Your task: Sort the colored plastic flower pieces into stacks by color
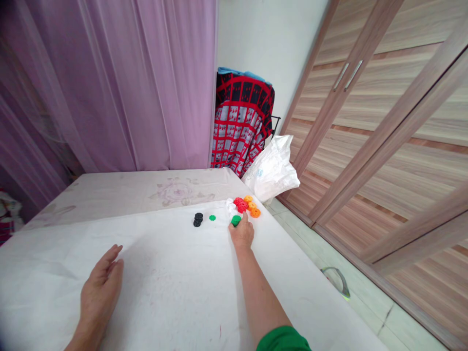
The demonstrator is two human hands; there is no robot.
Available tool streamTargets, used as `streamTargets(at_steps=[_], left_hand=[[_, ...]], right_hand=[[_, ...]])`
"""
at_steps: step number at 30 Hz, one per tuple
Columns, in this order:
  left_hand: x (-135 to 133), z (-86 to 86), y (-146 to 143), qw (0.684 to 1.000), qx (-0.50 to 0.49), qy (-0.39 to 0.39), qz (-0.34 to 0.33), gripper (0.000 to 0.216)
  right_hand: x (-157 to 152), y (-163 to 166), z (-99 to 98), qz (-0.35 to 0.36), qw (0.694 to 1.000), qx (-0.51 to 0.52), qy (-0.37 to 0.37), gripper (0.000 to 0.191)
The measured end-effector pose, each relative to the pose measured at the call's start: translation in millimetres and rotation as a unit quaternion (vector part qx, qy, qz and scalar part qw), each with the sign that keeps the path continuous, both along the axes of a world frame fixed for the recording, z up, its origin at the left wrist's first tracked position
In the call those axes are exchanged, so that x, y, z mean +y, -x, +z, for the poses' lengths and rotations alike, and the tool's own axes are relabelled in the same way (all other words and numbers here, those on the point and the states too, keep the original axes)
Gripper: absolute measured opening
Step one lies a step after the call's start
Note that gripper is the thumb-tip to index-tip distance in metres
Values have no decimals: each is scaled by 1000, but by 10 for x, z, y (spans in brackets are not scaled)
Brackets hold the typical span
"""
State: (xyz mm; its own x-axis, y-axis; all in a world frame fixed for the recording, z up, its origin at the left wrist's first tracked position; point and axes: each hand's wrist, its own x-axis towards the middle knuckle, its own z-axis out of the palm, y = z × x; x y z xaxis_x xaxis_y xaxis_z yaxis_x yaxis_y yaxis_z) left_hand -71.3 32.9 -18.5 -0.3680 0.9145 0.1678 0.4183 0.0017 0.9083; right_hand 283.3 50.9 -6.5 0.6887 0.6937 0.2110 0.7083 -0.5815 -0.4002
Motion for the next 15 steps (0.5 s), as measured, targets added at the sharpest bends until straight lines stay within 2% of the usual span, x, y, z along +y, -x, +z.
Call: streamTargets(at_steps=[5,8,10,13,15], left_hand=[[-4,-1,-3,1000,4,1,0,45],[-7,1,-3,1000,5,7,-4,45],[-8,4,-6,1000,5,9,-5,46],[-8,9,-12,1000,8,12,-6,46],[-7,11,-13,1000,7,14,-5,46]], right_hand=[[-30,-44,-58,16,999,25,-42,69],[-107,-65,-129,25,993,46,-105,68],[-167,-41,-159,39,986,22,-158,60],[-180,85,-138,139,970,-45,-192,40],[-96,208,-78,222,959,-65,-161,33]])
